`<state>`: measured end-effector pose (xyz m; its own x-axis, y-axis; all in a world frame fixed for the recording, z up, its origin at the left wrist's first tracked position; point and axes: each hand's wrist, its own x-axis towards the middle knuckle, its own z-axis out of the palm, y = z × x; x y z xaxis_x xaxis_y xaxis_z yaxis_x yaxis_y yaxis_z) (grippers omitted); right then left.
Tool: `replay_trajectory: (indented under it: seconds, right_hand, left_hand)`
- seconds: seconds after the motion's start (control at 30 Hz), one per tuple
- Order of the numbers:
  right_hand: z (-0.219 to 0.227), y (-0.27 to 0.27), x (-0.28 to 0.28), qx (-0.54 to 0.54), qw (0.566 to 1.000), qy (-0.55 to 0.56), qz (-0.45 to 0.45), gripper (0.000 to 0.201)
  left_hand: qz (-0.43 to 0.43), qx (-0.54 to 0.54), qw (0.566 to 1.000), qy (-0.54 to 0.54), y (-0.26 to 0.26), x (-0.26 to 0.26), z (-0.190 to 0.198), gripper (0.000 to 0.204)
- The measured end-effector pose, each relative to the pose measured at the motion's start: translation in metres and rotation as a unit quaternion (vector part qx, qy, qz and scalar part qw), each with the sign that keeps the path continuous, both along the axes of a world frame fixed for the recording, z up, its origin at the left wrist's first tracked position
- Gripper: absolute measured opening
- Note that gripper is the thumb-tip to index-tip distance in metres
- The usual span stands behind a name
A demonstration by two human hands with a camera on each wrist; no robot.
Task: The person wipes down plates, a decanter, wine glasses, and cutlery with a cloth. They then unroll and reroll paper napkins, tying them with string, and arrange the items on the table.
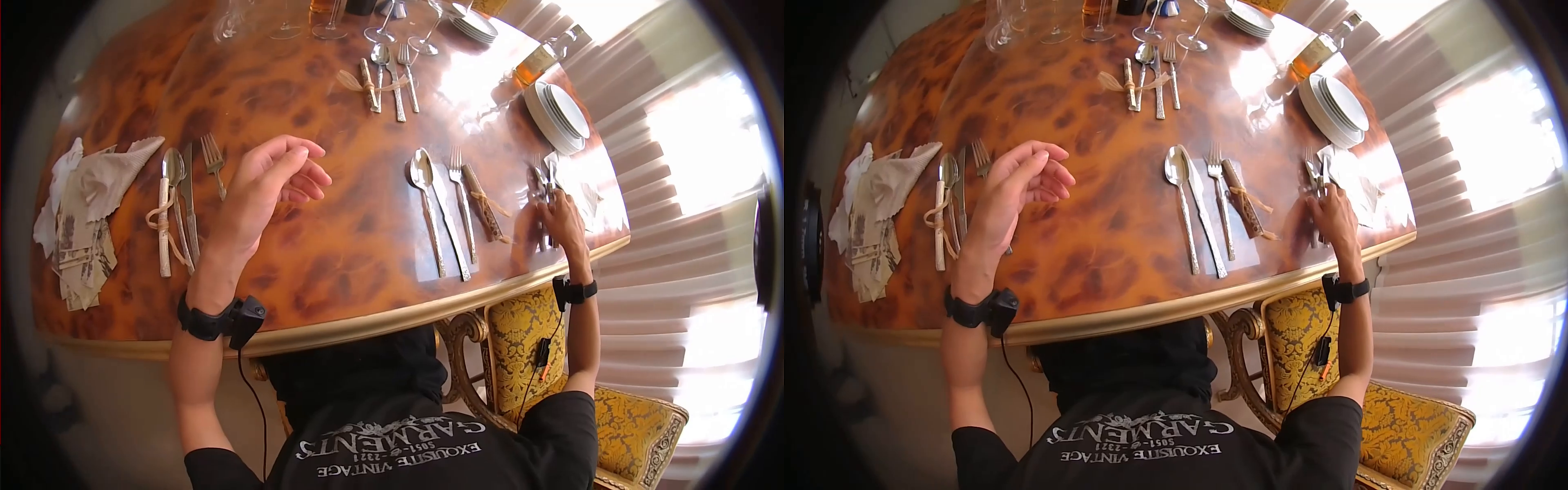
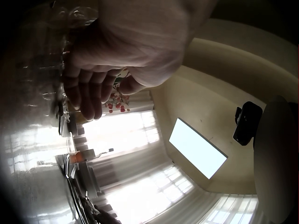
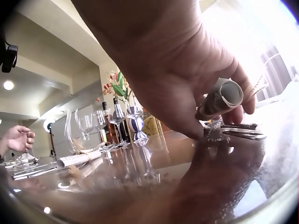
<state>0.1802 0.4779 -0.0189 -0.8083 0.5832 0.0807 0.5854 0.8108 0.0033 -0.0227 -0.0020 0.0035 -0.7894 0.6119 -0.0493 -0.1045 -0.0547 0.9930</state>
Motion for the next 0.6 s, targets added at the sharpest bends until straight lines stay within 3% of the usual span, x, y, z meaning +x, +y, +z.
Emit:
replay_trajectory:
  seconds: [0.1, 0.13, 0.2, 0.27, 0.33, 0.43, 0.6]
  right_hand:
    - [-0.001, -0.014, -0.004, 0.12, 0.991, 0.009, 0.05, 0.059]
    - [0.0, -0.025, -0.005, 0.115, 0.992, 0.014, 0.044, 0.059]
    - [0.011, -0.062, -0.016, 0.127, 0.981, 0.087, 0.117, 0.067]
    - [0.014, -0.096, -0.028, 0.017, 0.985, 0.112, 0.133, 0.074]
    - [0.032, -0.136, -0.036, -0.104, 0.985, 0.044, 0.128, 0.077]
    - [0.021, -0.16, -0.05, -0.098, 0.98, 0.03, 0.172, 0.092]
    - [0.014, -0.178, -0.055, -0.106, 0.979, 0.041, 0.169, 0.102]
  left_hand:
    - [0.001, -0.015, 1.0, 0.007, 0.004, 0.0, -0.004, 0.029]
    - [-0.005, -0.021, 1.0, 0.012, 0.006, 0.0, -0.005, 0.029]
    - [-0.014, -0.028, 0.999, -0.034, 0.011, -0.003, -0.007, 0.027]
    - [-0.05, -0.065, 0.996, -0.028, 0.022, -0.007, -0.011, 0.028]
    - [-0.086, -0.101, 0.991, -0.024, 0.036, -0.005, -0.007, 0.029]
    - [-0.176, -0.129, 0.964, -0.151, 0.074, 0.012, -0.007, 0.052]
    - [-0.18, -0.109, 0.961, -0.182, 0.138, 0.038, -0.016, 0.053]
